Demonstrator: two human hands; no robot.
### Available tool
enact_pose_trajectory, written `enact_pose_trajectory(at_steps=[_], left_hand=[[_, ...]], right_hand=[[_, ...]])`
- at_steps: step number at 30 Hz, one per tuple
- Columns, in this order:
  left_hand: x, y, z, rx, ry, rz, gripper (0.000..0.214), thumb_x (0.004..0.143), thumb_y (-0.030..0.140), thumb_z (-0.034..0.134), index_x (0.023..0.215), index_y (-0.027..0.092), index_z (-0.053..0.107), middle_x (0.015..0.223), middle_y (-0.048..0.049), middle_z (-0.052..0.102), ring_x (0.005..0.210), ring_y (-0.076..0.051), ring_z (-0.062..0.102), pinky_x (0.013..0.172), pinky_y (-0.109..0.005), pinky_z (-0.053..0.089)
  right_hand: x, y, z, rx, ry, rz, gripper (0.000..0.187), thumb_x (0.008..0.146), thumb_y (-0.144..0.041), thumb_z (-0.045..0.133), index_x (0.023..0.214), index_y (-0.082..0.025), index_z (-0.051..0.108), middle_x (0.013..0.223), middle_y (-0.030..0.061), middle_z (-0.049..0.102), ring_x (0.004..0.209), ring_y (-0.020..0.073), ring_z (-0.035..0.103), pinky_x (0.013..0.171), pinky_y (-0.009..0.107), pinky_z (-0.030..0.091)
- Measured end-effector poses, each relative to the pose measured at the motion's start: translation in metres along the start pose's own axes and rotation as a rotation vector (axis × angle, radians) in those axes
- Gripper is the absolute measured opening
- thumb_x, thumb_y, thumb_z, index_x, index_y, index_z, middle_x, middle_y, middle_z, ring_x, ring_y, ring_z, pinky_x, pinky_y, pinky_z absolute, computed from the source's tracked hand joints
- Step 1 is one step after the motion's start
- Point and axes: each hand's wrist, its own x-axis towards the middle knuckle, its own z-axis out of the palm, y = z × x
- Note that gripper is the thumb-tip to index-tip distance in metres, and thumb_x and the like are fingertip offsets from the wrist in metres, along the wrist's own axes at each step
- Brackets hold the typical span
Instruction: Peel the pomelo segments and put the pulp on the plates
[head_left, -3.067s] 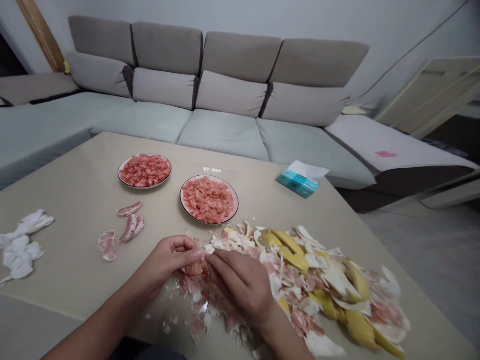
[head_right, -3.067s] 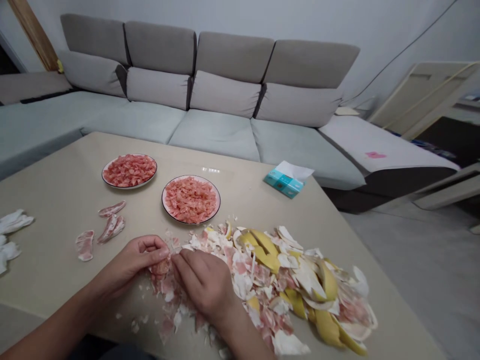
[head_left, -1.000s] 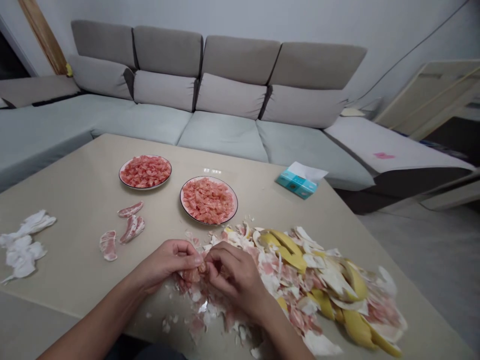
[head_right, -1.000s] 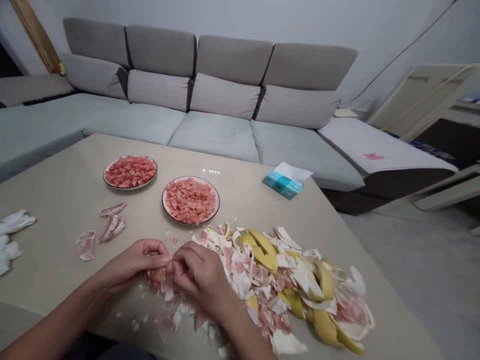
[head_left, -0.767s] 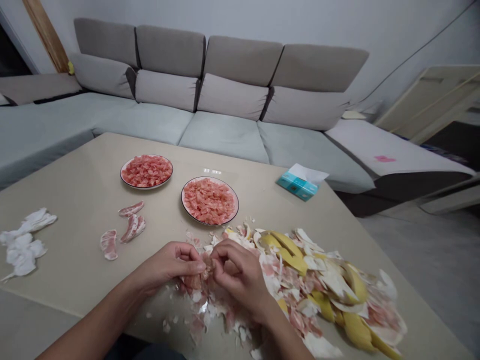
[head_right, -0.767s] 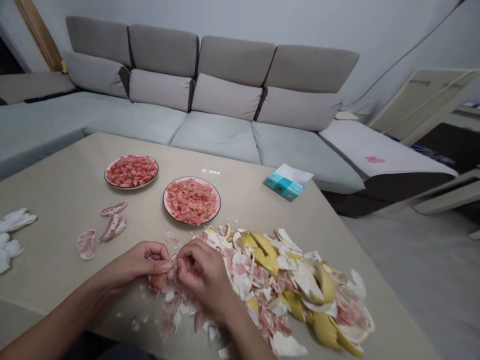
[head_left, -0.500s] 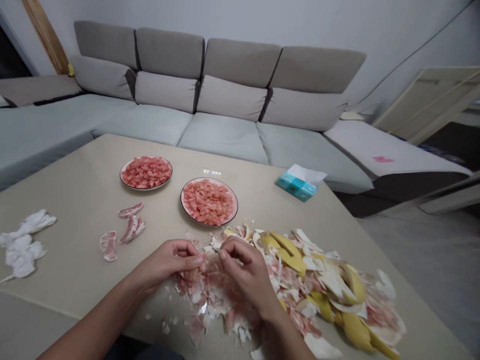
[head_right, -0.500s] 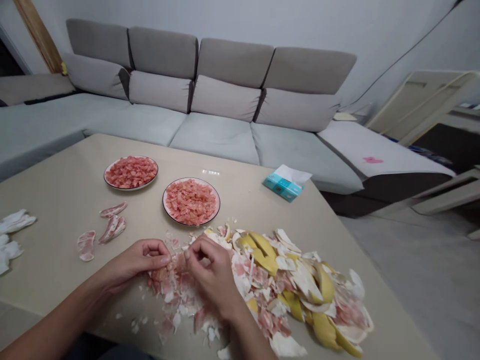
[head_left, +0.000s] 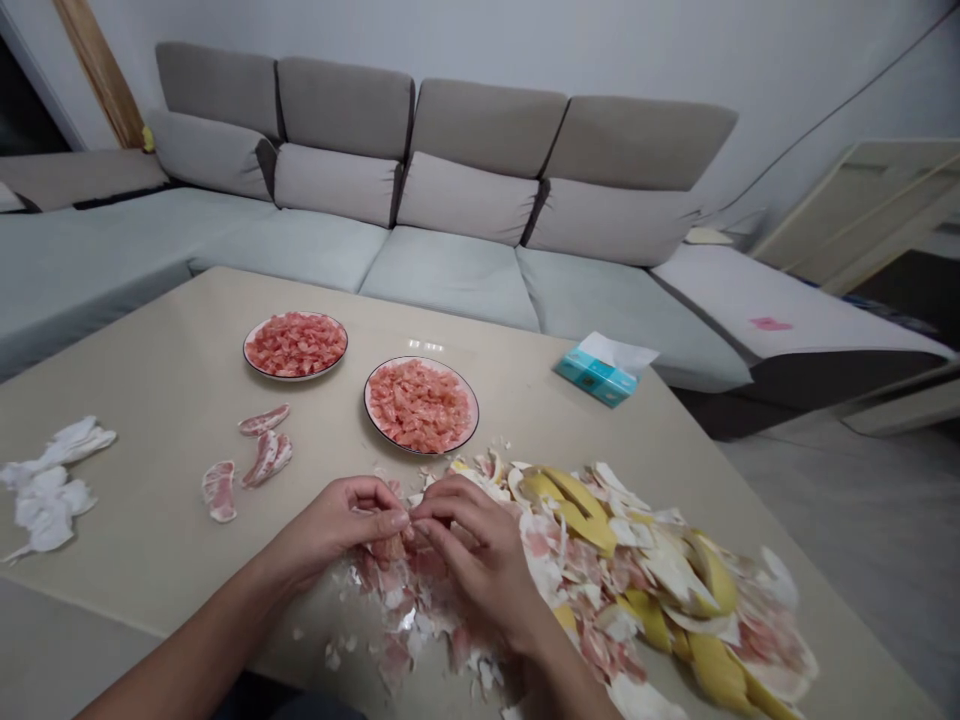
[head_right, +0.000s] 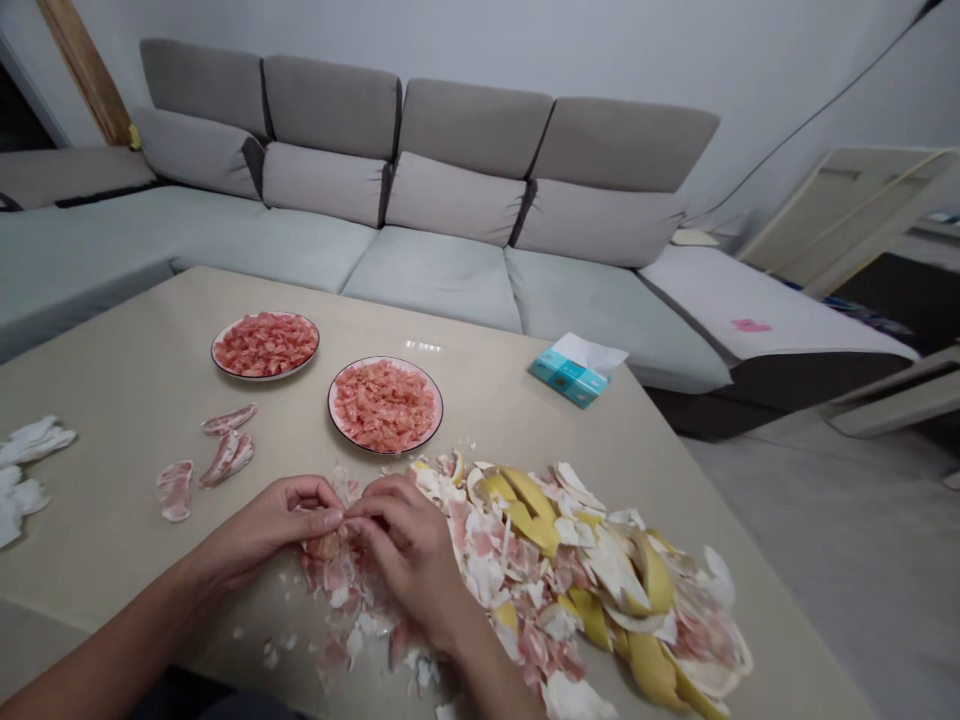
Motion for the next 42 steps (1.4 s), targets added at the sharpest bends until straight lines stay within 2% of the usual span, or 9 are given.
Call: enact_pose_trajectory(at_steps=[11,14,18,25,30,33,36,39,42], left_hand=[[0.003,-0.001,-0.002,-0.139,0.076,0.059,0.030,0.071,0.038,0.076,0.073,0.015,0.059,0.059,0.0035,0.054,0.049,-0.007,0.045,0.048,-0.019,0.036],[0.004,-0.002,-0.004,-0.129,0.110,0.066,0.030,0.073,0.040,0.075,0.076,0.015,0.060,0.061,0.0032,0.053,0.051,-0.008,0.047,0.048,-0.019,0.036],[0.013,0.005,-0.003,-0.006,0.239,0.115,0.035,0.070,0.046,0.075,0.080,0.014,0.064,0.058,0.0028,0.055,0.050,-0.009,0.049,0.047,-0.020,0.036],[0.075,0.050,0.005,0.235,0.382,0.353,0.036,0.066,0.043,0.076,0.084,0.013,0.073,0.062,-0.0014,0.065,0.052,-0.013,0.053,0.047,-0.022,0.037],[0.116,0.074,0.008,0.252,0.390,0.406,0.036,0.061,0.036,0.080,0.086,0.012,0.074,0.069,-0.0031,0.068,0.061,-0.016,0.059,0.055,-0.024,0.046],[0.103,0.074,0.013,0.230,0.361,0.412,0.040,0.067,0.041,0.077,0.094,0.012,0.071,0.067,-0.0005,0.065,0.058,-0.014,0.057,0.053,-0.022,0.045],[0.062,0.060,0.021,0.209,0.291,0.383,0.039,0.076,0.045,0.069,0.096,0.012,0.069,0.069,-0.0013,0.064,0.061,-0.014,0.059,0.054,-0.022,0.046],[0.017,0.036,0.031,0.041,0.210,0.297,0.041,0.078,0.040,0.071,0.110,0.016,0.064,0.095,-0.0068,0.069,0.085,-0.019,0.064,0.075,-0.028,0.052],[-0.008,0.016,0.035,-0.054,0.240,0.254,0.042,0.077,0.037,0.073,0.113,0.020,0.061,0.097,-0.0063,0.071,0.089,-0.019,0.065,0.081,-0.029,0.051]], right_hand=[[-0.004,0.007,0.000,0.272,0.140,0.193,0.026,0.093,-0.038,0.051,0.073,-0.020,0.051,0.072,0.0014,0.049,0.068,0.0166,0.048,0.062,0.028,0.040],[-0.003,0.013,0.000,0.344,0.279,0.292,0.039,0.097,-0.041,0.043,0.063,-0.021,0.043,0.060,-0.0024,0.040,0.055,0.0139,0.039,0.052,0.026,0.034],[0.002,0.020,0.002,0.188,0.374,0.274,0.040,0.095,-0.038,0.048,0.060,-0.021,0.042,0.060,-0.0027,0.042,0.059,0.0142,0.042,0.054,0.026,0.035],[0.004,0.024,0.006,-0.030,0.431,0.124,0.013,0.095,-0.022,0.046,0.091,-0.020,0.058,0.087,0.0037,0.059,0.076,0.0172,0.055,0.067,0.027,0.045],[0.002,0.022,0.005,-0.121,0.348,0.018,0.019,0.091,-0.013,0.045,0.099,-0.020,0.061,0.094,0.0060,0.064,0.087,0.0194,0.060,0.077,0.030,0.047],[0.001,0.021,0.004,-0.137,0.296,0.028,0.015,0.092,-0.016,0.048,0.090,-0.020,0.063,0.084,0.0040,0.064,0.077,0.0178,0.060,0.070,0.028,0.047],[0.002,0.017,0.004,-0.065,0.283,0.129,0.010,0.091,-0.023,0.055,0.091,-0.020,0.064,0.080,0.0026,0.064,0.069,0.0164,0.058,0.063,0.026,0.046],[0.002,0.012,0.004,0.103,0.249,0.242,0.019,0.086,-0.030,0.062,0.103,-0.020,0.063,0.082,0.0019,0.064,0.060,0.0140,0.054,0.056,0.025,0.044],[0.001,0.006,0.005,0.271,0.157,0.285,0.026,0.080,-0.031,0.069,0.104,-0.021,0.064,0.077,-0.0004,0.061,0.055,0.0116,0.049,0.050,0.022,0.040]])
